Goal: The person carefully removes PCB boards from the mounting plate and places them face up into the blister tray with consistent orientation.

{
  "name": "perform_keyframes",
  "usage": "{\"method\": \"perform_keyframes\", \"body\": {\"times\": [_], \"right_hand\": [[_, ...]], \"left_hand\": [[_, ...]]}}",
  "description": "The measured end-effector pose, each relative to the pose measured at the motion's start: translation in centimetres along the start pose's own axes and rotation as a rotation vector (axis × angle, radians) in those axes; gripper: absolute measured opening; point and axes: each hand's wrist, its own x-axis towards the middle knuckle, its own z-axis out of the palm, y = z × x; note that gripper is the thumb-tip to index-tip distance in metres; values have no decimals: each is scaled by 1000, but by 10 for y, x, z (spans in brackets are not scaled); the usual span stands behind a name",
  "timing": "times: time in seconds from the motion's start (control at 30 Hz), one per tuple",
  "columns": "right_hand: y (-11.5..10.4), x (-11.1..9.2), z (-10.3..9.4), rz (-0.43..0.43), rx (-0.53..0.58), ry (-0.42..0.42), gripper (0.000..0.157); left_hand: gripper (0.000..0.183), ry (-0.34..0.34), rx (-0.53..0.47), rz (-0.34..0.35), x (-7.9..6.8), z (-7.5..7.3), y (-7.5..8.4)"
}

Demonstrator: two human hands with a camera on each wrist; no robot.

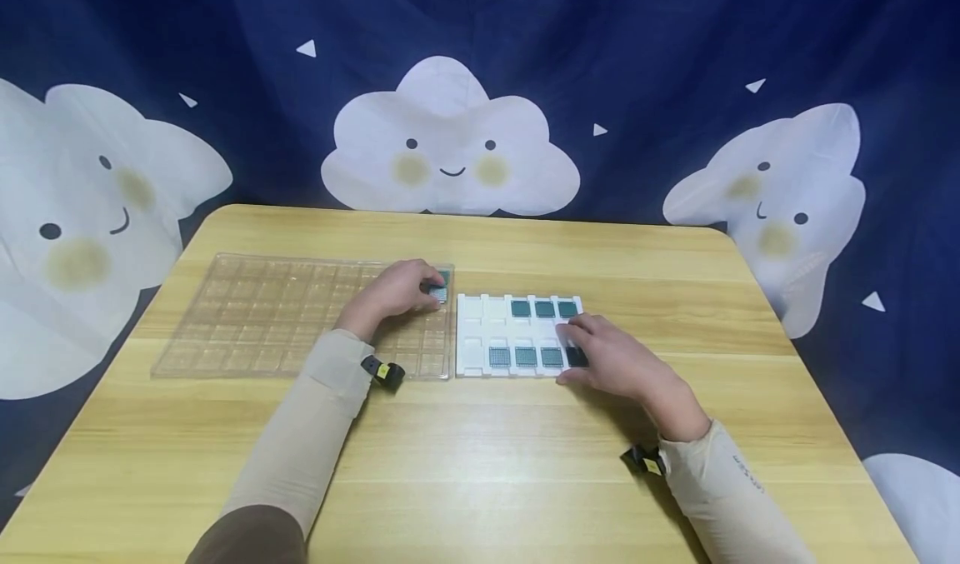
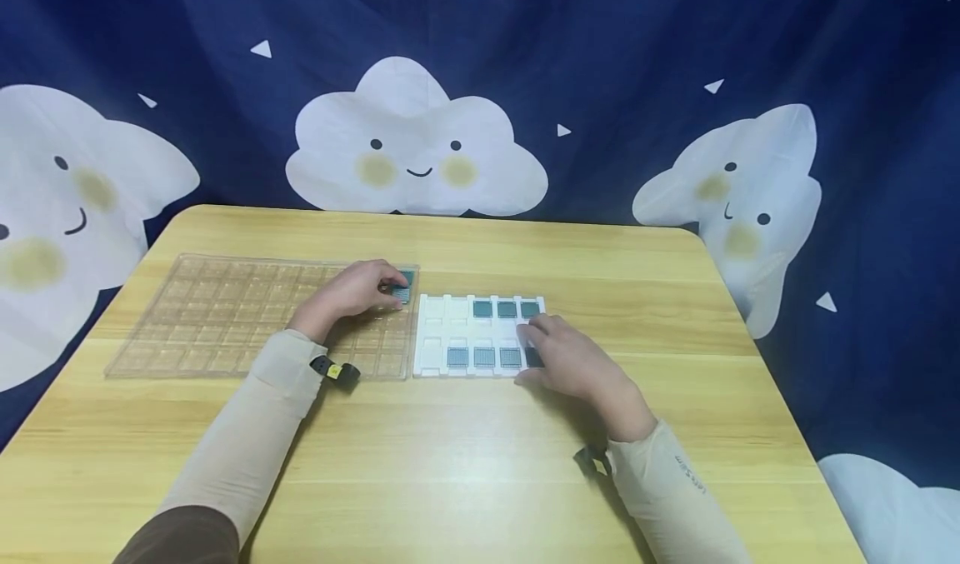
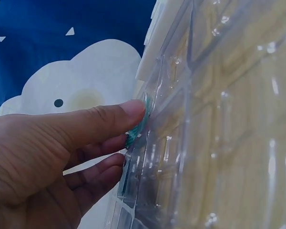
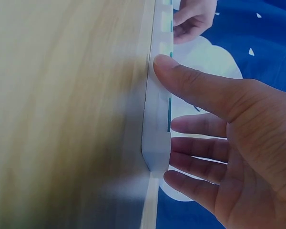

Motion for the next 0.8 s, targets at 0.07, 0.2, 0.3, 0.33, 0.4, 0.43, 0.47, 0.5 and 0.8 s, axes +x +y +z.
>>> {"method": "perform_keyframes", "body": {"times": [0.07,0.2,0.3,0.33,0.4,0.43,0.47,0.5,0.8], "right_hand": [[0,0,0,2,-2,-2,76],[0,0,0,7,-1,-6,75],[0,0,0,9,-1,-8,75],[0,0,0,8,-1,-7,75],[0,1,0,7,-1,-6,75],[0,1,0,7,-1,-5,75],[1,1,0,6,-2,-4,75],[1,1,0,4,-3,-2,75],[0,0,0,6,-4,-5,75]], "left_hand": [[40,0,2,4,0,0,0],[39,-2,12,15,0,-1,1],[41,-4,14,25,0,-1,0],[41,-2,13,25,0,-1,0],[42,0,7,21,1,-1,-1],[41,0,3,18,1,-2,-1],[40,-1,3,16,1,-2,-1],[39,-1,7,18,1,-2,-1],[37,-4,-8,29,1,1,-3]]}}
